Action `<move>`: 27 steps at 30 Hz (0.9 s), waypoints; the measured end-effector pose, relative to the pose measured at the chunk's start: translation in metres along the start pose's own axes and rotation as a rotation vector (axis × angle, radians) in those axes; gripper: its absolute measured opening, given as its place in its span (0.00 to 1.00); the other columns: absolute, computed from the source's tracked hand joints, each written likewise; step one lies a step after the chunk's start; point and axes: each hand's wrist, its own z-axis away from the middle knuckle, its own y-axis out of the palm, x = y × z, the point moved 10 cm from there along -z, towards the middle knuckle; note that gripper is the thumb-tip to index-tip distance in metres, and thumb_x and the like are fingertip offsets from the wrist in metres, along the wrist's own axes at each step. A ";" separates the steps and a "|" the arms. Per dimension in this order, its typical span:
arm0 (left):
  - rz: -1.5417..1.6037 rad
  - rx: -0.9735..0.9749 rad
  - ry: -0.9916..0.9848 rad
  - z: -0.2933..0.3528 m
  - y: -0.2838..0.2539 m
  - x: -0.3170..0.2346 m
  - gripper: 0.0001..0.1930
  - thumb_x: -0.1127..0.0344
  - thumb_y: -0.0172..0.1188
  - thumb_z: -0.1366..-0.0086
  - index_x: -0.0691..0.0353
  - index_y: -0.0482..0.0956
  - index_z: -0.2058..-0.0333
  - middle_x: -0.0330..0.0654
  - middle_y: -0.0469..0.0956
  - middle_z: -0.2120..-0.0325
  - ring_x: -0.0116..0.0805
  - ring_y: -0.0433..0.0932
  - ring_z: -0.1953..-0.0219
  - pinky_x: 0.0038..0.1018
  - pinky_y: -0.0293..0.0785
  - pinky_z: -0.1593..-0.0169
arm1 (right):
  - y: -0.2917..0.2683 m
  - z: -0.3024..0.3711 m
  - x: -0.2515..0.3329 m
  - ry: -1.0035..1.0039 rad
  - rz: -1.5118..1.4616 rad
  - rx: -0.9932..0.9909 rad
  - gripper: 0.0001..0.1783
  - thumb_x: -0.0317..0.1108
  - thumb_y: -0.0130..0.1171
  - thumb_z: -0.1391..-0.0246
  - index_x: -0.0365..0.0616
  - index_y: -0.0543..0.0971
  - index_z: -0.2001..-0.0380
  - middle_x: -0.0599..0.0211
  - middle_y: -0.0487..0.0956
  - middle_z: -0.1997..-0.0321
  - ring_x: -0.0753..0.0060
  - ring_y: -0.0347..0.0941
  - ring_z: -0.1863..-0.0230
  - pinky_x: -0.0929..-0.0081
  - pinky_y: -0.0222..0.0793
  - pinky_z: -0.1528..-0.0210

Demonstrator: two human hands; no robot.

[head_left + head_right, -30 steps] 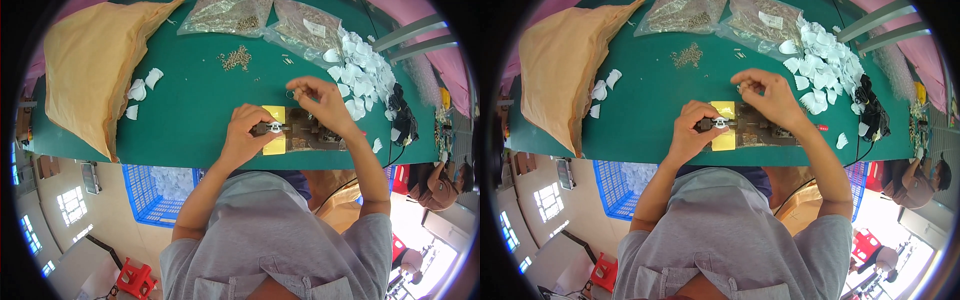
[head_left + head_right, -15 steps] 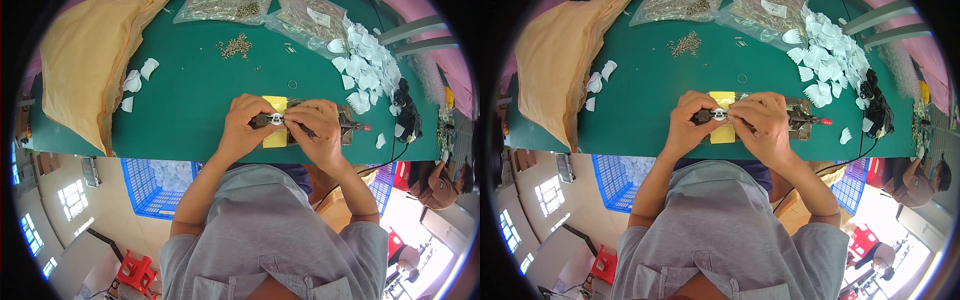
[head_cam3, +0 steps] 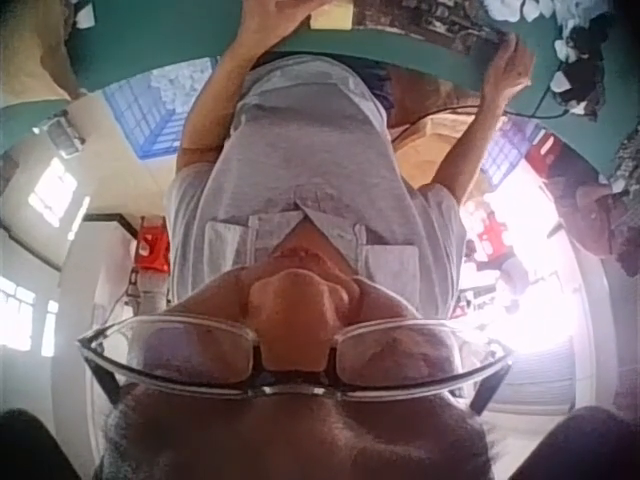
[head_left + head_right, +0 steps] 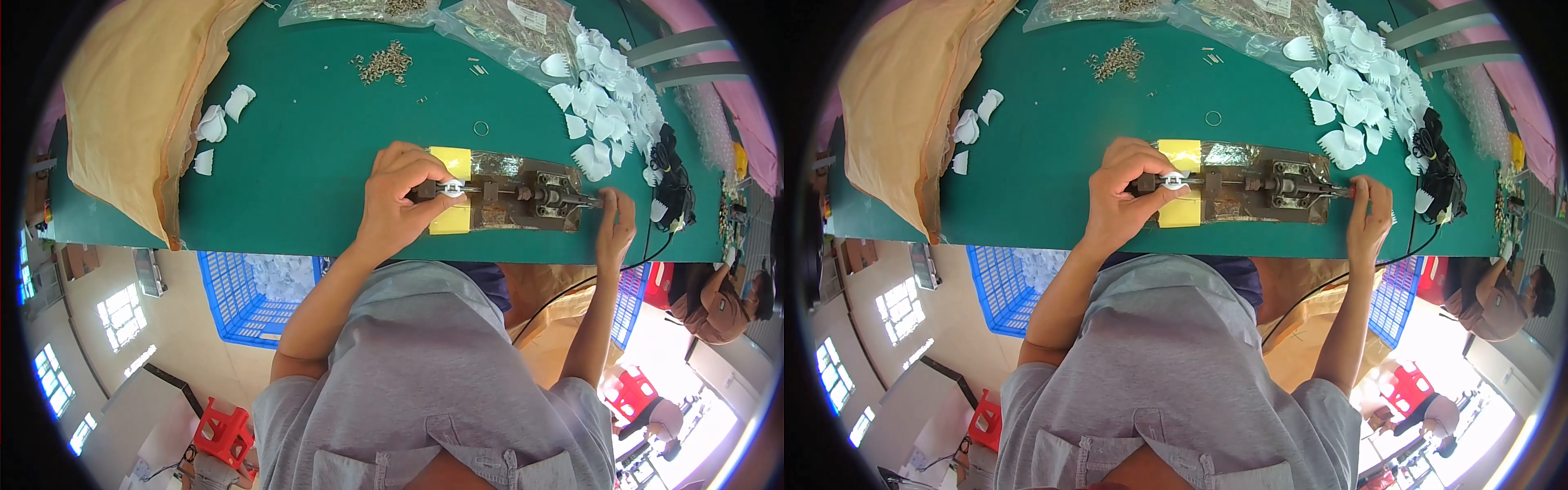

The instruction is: Assembling small plastic and metal components using a manual press tool at a factory workstation.

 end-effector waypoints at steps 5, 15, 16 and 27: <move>0.014 0.001 -0.026 -0.001 0.004 0.002 0.15 0.67 0.81 0.52 0.58 0.84 0.68 0.35 0.83 0.66 0.38 0.77 0.56 0.33 0.71 0.49 | -0.025 -0.050 0.033 0.082 -1.175 -0.103 0.15 0.36 0.50 0.25 0.41 0.77 0.66 0.77 0.63 0.77 0.81 0.58 0.72 0.75 0.56 0.70; 0.041 0.038 0.034 -0.003 0.001 -0.014 0.12 0.76 0.79 0.47 0.60 0.85 0.66 0.38 0.83 0.65 0.36 0.77 0.54 0.32 0.73 0.50 | 0.012 -0.038 -0.022 0.431 -1.561 0.003 0.19 0.41 0.48 0.21 0.36 0.78 0.60 0.82 0.54 0.82 0.86 0.49 0.81 0.79 0.51 0.75; 0.100 0.042 0.065 -0.005 -0.001 -0.018 0.13 0.75 0.79 0.47 0.60 0.85 0.65 0.37 0.84 0.64 0.36 0.77 0.54 0.31 0.72 0.49 | 0.030 -0.031 -0.039 0.531 -1.715 0.058 0.16 0.39 0.50 0.22 0.37 0.77 0.60 0.82 0.54 0.82 0.87 0.50 0.81 0.80 0.53 0.74; -0.065 -0.070 -0.476 0.096 -0.225 0.010 0.19 0.73 0.76 0.45 0.63 0.85 0.54 0.36 0.84 0.60 0.26 0.80 0.58 0.29 0.76 0.50 | 0.058 -0.034 -0.056 0.537 -1.909 0.245 0.15 0.36 0.47 0.21 0.35 0.75 0.59 0.80 0.55 0.81 0.86 0.51 0.82 0.80 0.56 0.74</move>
